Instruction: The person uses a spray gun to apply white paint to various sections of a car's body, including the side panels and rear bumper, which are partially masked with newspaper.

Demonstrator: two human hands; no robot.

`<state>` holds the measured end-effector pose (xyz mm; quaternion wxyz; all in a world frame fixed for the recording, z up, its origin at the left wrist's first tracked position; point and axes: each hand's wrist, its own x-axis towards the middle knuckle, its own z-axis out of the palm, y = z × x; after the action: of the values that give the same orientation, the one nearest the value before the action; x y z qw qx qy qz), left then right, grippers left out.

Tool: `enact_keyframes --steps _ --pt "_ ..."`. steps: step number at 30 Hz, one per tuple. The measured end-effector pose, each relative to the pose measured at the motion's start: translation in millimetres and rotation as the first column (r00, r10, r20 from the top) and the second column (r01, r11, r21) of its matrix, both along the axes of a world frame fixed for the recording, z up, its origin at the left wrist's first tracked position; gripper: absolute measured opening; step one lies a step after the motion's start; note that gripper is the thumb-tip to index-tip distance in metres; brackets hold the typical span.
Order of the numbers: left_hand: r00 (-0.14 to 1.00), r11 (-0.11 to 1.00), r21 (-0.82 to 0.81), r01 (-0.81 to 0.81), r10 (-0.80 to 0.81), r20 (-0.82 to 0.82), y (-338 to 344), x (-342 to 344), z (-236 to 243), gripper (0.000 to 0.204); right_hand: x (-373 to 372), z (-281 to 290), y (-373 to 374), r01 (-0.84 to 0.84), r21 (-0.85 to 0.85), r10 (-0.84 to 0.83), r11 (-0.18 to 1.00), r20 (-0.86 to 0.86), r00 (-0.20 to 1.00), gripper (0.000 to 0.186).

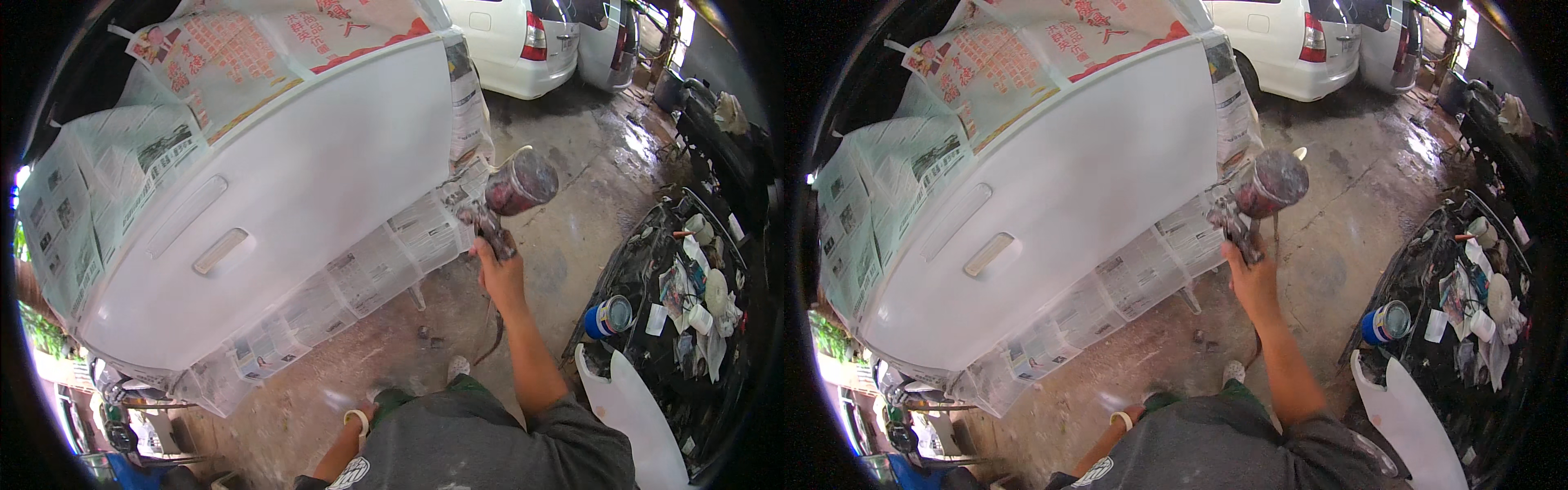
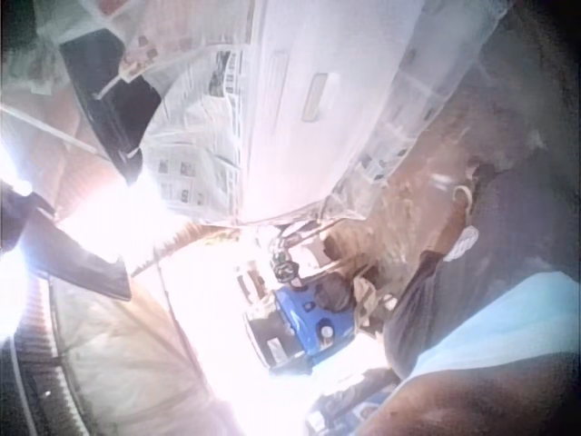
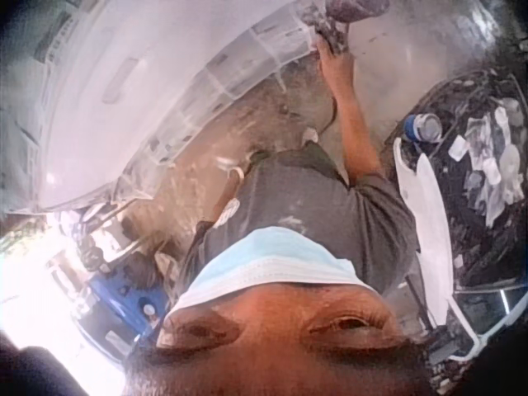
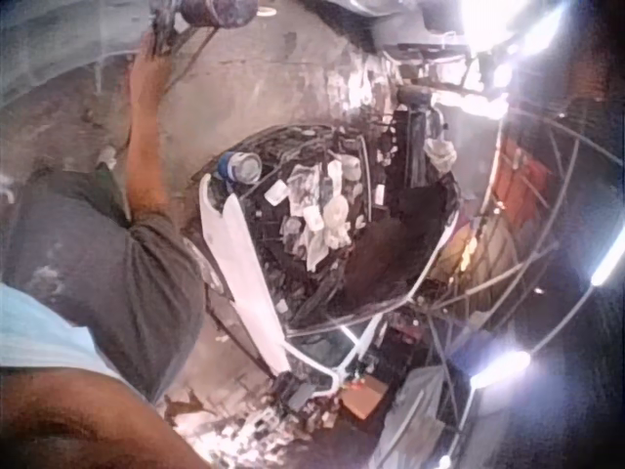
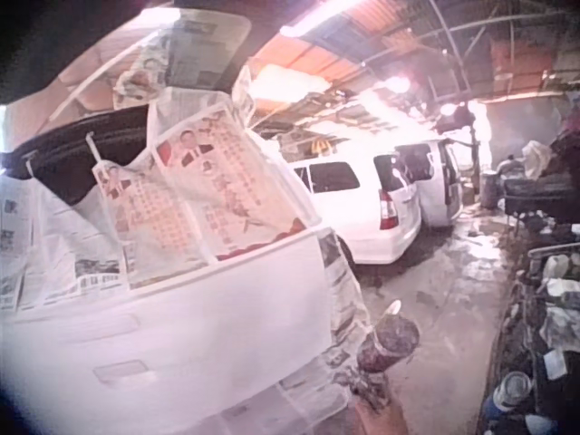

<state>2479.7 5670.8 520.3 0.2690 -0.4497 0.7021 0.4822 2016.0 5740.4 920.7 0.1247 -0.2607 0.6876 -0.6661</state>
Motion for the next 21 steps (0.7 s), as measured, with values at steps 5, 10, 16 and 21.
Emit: enact_keyframes --steps 5,10,16,21 --pt "0.992 0.997 -0.010 0.073 -0.074 -0.104 17.5 -38.5 2.3 0.055 -62.9 -6.7 -13.2 -0.007 0.048 0.005 0.999 0.038 0.999 0.035" --pt "0.996 0.995 -0.092 0.030 -0.037 -0.085 39.7 -43.2 -36.2 0.058 -71.1 3.2 -37.0 -0.133 -0.083 0.141 0.988 0.091 0.986 0.029" --pt "0.977 0.968 -0.162 0.193 -0.206 -0.063 34.9 -49.9 -18.6 0.051 -87.3 23.2 -46.6 -0.258 -0.067 0.258 0.964 -0.007 0.966 0.032" --pt "0.962 0.949 -0.181 0.257 -0.270 -0.047 34.6 -55.6 -9.2 0.046 -138.0 1.4 -63.7 -0.049 -0.046 0.039 0.998 -0.204 0.978 0.032"
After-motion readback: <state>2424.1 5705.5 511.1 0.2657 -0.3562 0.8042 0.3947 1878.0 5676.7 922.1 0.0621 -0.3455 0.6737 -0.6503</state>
